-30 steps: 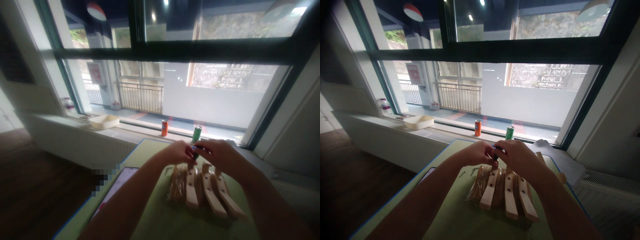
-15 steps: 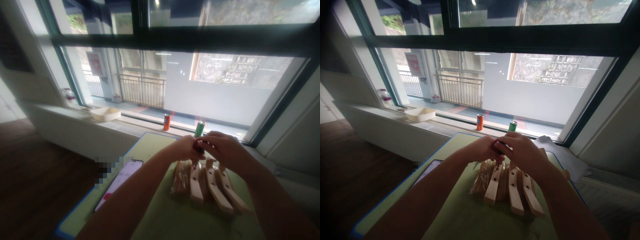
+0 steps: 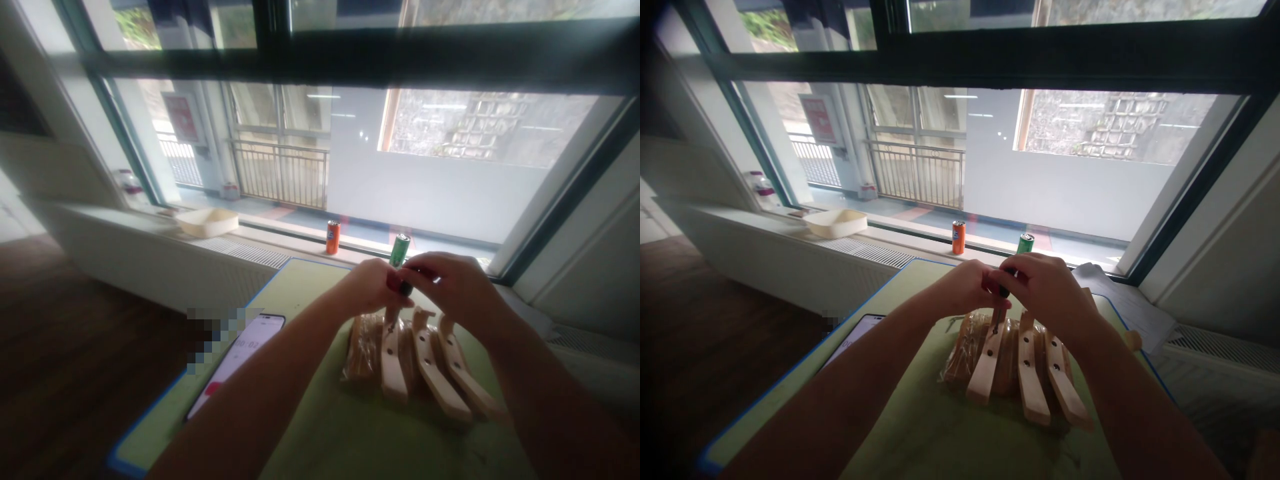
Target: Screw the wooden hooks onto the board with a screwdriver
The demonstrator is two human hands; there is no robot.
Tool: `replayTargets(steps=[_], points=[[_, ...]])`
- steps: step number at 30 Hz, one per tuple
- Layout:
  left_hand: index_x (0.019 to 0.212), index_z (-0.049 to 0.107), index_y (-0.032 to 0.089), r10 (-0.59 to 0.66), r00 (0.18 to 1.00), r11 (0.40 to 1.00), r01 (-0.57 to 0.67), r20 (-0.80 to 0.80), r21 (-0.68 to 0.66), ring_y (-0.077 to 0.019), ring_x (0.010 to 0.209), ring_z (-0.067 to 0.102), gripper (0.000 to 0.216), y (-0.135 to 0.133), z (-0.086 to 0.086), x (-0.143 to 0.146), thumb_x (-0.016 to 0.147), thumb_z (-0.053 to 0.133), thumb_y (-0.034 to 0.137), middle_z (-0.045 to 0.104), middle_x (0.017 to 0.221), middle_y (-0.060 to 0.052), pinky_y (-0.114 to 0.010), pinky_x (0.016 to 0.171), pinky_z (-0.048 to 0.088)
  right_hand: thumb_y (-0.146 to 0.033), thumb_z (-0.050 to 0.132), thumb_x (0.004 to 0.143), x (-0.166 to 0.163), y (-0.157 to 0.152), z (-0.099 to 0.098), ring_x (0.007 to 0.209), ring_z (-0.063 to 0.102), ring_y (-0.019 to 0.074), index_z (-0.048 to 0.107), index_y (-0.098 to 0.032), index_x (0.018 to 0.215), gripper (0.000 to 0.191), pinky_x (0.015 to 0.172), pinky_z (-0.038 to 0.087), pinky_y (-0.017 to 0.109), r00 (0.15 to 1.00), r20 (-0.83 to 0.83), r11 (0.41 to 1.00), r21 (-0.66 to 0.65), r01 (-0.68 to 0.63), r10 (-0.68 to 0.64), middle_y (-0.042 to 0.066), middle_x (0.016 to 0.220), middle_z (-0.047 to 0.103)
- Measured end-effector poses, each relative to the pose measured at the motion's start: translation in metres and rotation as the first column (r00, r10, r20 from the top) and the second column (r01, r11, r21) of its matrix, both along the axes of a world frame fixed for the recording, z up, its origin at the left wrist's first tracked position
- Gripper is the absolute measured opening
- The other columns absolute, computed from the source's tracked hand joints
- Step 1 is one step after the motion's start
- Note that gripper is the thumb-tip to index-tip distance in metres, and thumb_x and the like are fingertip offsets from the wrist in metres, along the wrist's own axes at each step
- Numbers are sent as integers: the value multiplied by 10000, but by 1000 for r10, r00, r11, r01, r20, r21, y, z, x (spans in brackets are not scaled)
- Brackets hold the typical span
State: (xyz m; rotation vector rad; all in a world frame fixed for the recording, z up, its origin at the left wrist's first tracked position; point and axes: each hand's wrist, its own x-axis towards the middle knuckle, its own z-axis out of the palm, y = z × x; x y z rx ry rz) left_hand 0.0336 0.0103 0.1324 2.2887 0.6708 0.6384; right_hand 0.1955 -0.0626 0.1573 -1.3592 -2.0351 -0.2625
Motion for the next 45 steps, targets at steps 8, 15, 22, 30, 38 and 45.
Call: replayTargets(steps=[8,15,22,30,38,45], points=[[779,692,139,-126,991,958,133,44,-253,-108,591,573,210,9,-6,-3,699,657,329,656,684,-33,-265,582,448,-266,541,816,10,-2,2,685,628,159,681,-270,1010,240,600,477,298,996,-25,993,-77,-85,83,26,882,706],[739,679,134,-104,992,961,117,65,-251,-102,570,565,235,6,-4,-3,645,705,348,648,660,-22,-251,552,440,-367,590,790,9,1,4,573,576,126,684,-247,824,156,524,440,268,1000,-1,997,-68,-26,26,13,718,666],[796,687,151,-166,986,941,168,35,-293,-114,622,585,154,12,-3,-10,705,643,267,651,701,-23,-252,567,447,-346,579,808,6,1,1,673,617,140,660,-249,1053,276,587,484,277,996,-49,989,-126,-76,70,40,915,684],[763,662,132,-163,986,950,167,36,-265,-113,598,554,244,10,-2,-9,644,703,341,630,688,-25,-267,569,434,-367,593,795,6,2,1,596,604,125,642,-224,938,208,519,472,255,996,-69,982,-178,-64,52,32,799,672],[796,690,146,-192,981,955,182,-22,-233,-111,654,557,220,13,1,-11,667,686,324,645,715,-16,-285,669,418,-462,612,759,2,-1,1,598,609,136,620,-213,908,290,487,466,247,998,-65,984,-176,-14,2,31,794,666],[802,691,150,-238,971,938,229,-4,-261,-117,699,574,189,15,-1,-10,672,684,287,674,811,-33,-295,704,414,-348,555,828,5,-7,5,693,630,114,672,-285,1006,222,591,479,235,993,19,983,-149,-110,114,-14,871,700]])
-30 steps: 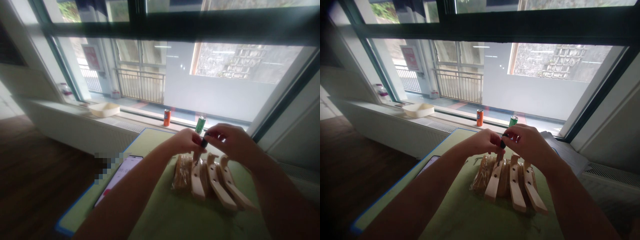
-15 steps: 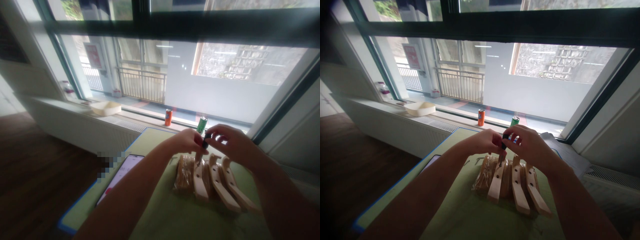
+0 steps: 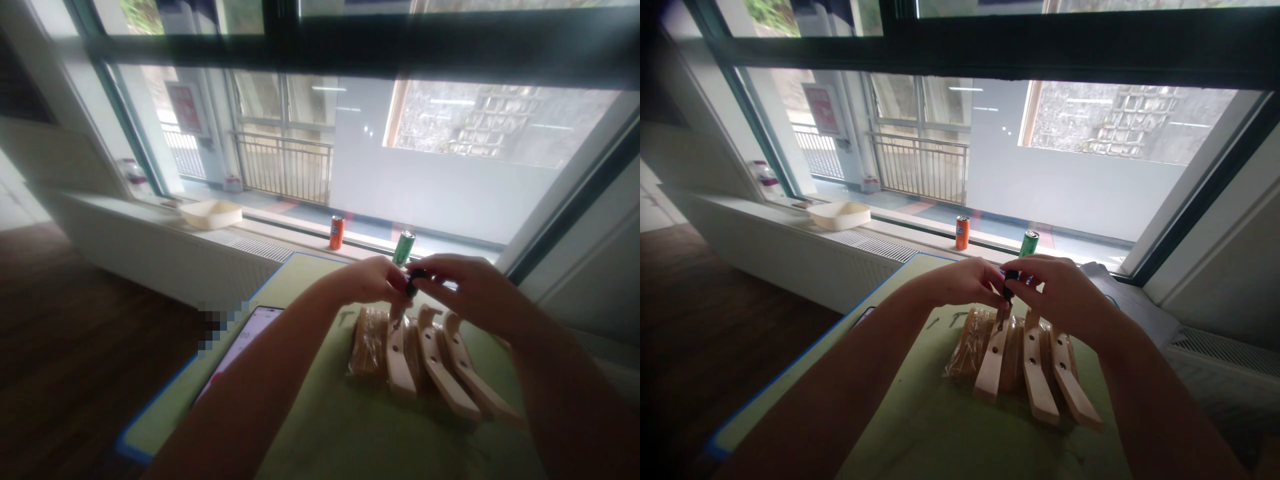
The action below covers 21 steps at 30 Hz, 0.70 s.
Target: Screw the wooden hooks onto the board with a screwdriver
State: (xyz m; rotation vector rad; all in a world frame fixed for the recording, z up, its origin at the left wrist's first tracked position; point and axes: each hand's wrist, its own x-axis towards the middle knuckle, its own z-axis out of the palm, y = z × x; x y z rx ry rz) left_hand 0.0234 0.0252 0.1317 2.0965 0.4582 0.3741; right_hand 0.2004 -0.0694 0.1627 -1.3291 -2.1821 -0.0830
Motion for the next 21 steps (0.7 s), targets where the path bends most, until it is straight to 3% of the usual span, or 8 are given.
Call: replayTargets(steps=[5,11,13,17,21], points=[[821,689,146,29,998,999,-31,49,35,-108,668,558,247,-4,4,1,630,719,298,654,751,-28,-282,664,414,-422,613,773,0,-2,3,594,582,101,680,-258,857,196,529,432,236,997,46,997,22,68,-69,-25,727,669],[772,680,151,-17,1000,997,16,9,81,-98,631,551,241,-8,7,2,604,740,312,642,690,-2,-252,619,399,-475,634,726,-5,-2,2,476,456,82,578,-201,640,292,430,319,230,983,117,990,44,137,-142,-29,566,571],[773,684,147,-4,1000,996,4,2,94,-89,603,541,222,-7,6,3,633,719,315,643,675,-2,-251,611,390,-484,621,738,-5,-2,2,489,467,86,604,-204,683,286,437,332,232,985,104,989,66,134,-140,-22,594,586],[836,700,154,-14,1000,993,14,0,121,-93,644,559,214,-2,2,3,686,679,306,669,748,-19,-270,670,408,-421,577,802,-2,-5,5,621,570,103,671,-246,956,251,537,437,240,998,50,997,69,29,-33,3,800,673],[892,695,168,-57,998,996,57,6,73,-101,708,582,217,1,1,1,712,653,282,682,813,-27,-285,728,422,-350,538,845,1,-6,7,694,604,104,693,-248,939,209,598,458,232,996,82,996,74,-49,43,5,851,691]])
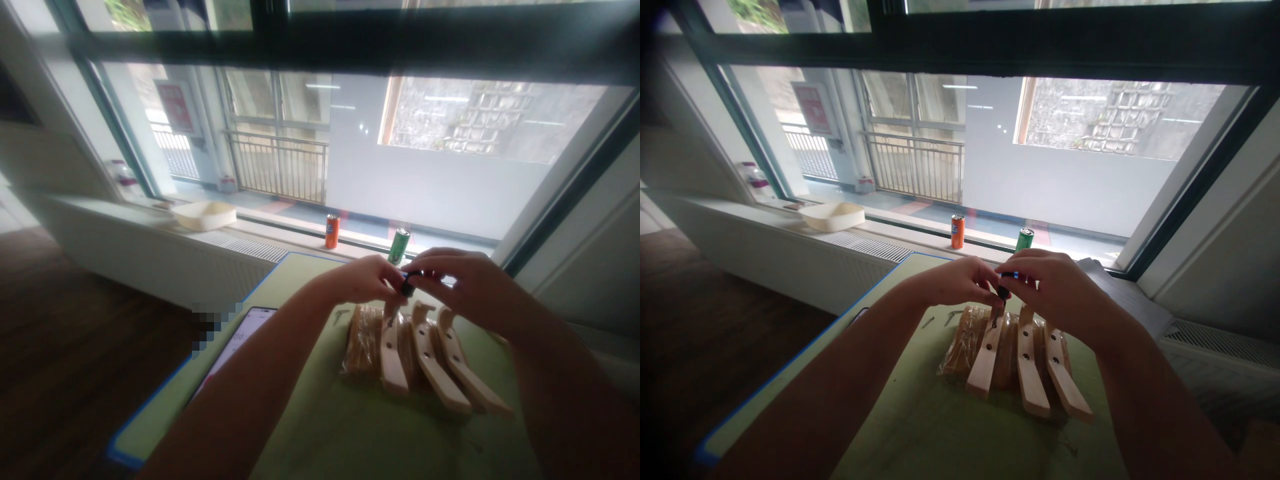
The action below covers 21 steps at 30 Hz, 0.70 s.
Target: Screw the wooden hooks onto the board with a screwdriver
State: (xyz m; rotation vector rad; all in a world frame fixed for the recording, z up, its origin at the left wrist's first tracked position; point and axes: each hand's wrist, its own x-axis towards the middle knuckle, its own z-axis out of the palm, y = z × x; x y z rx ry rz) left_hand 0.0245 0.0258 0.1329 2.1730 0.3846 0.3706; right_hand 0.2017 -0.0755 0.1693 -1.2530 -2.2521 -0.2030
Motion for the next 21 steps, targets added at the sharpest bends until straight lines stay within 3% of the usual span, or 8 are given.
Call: replayTargets(steps=[7,11,17,21], points=[[754,676,129,93,995,993,-95,31,69,-84,580,532,252,-10,4,4,643,714,351,632,667,-4,-252,591,394,-448,556,819,-3,7,-3,574,544,95,664,-213,786,260,526,399,241,986,61,987,37,155,-157,-9,693,636],[729,668,135,97,994,995,-97,42,10,-86,587,538,208,-8,-2,7,665,699,331,616,637,10,-263,613,411,-470,539,822,-7,6,-5,563,532,101,647,-199,742,302,514,388,249,976,72,978,60,202,-206,0,678,626],[872,670,145,7,998,982,5,60,-188,-111,704,600,220,4,-14,6,710,670,294,666,801,-37,-309,723,459,-288,512,859,0,5,-4,762,620,123,666,-249,1037,239,646,472,242,1000,11,999,43,9,-9,22,927,691],[848,675,137,46,998,993,-40,49,-115,-114,704,592,286,7,-13,5,661,712,351,668,831,-49,-307,705,455,-301,499,870,5,9,-6,755,617,132,681,-239,987,225,645,469,251,999,49,999,51,11,-13,32,909,690]])
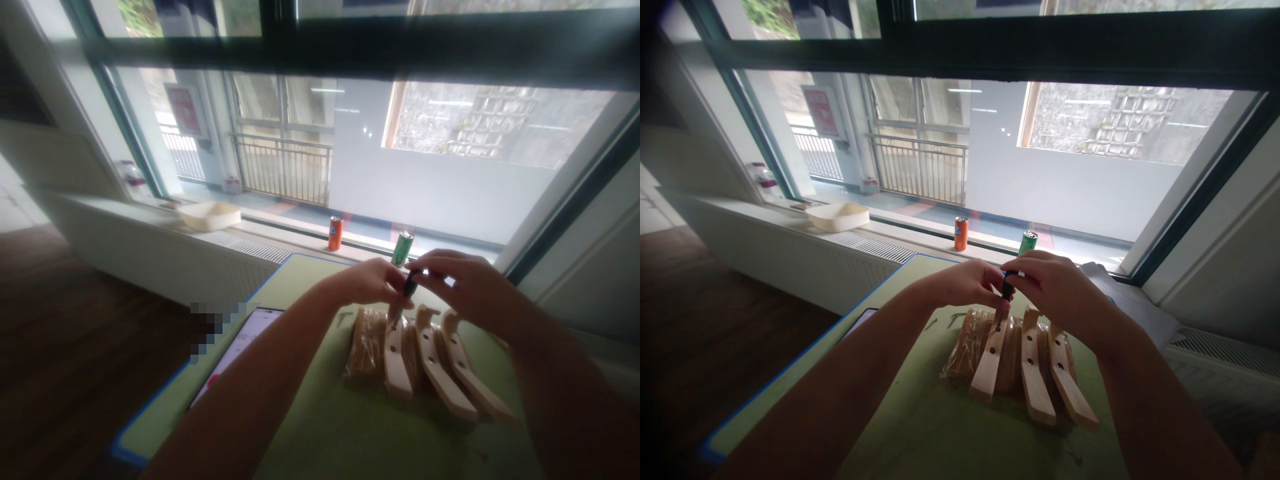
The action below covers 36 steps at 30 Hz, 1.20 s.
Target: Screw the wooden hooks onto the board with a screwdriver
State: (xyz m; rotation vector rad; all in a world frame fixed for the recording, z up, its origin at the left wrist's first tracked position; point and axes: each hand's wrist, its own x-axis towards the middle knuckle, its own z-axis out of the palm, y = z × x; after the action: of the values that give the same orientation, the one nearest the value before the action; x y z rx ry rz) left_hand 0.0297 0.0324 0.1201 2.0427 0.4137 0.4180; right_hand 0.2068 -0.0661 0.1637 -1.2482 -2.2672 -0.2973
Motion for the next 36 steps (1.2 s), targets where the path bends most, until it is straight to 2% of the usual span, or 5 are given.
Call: replayTargets(steps=[4,10,18,30,36], points=[[819,678,138,56,998,992,-58,22,113,-103,671,568,268,-2,6,-2,650,716,343,659,777,-37,-274,647,430,-412,545,832,-3,3,-1,599,551,115,673,-211,830,238,545,409,254,994,17,994,14,105,-105,17,738,648],[777,680,134,-10,999,980,18,-44,197,-89,614,533,253,-10,15,-5,642,718,344,623,665,5,-252,618,393,-515,578,770,-15,-1,-2,536,507,116,596,-201,659,333,495,346,257,975,-3,974,20,224,-224,-2,615,593],[918,684,156,-26,999,987,33,-44,154,-107,720,580,267,-2,4,-1,701,672,311,675,818,-23,-285,737,417,-301,528,853,-2,-7,4,771,622,139,680,-255,940,181,666,470,254,999,-29,999,-45,-26,24,15,915,690],[709,656,123,12,999,992,-17,40,124,-88,580,525,228,-9,13,-5,645,714,334,587,611,24,-262,621,402,-425,553,821,-15,3,-6,550,523,108,654,-202,756,252,511,386,250,988,3,985,70,156,-157,5,670,620],[874,678,153,-53,997,997,50,47,53,-111,735,590,208,3,3,-5,709,669,280,659,794,-16,-314,771,438,-300,528,848,-2,4,-6,722,608,129,646,-256,1060,246,610,468,245,1000,-25,1000,-1,-19,19,28,912,677]])
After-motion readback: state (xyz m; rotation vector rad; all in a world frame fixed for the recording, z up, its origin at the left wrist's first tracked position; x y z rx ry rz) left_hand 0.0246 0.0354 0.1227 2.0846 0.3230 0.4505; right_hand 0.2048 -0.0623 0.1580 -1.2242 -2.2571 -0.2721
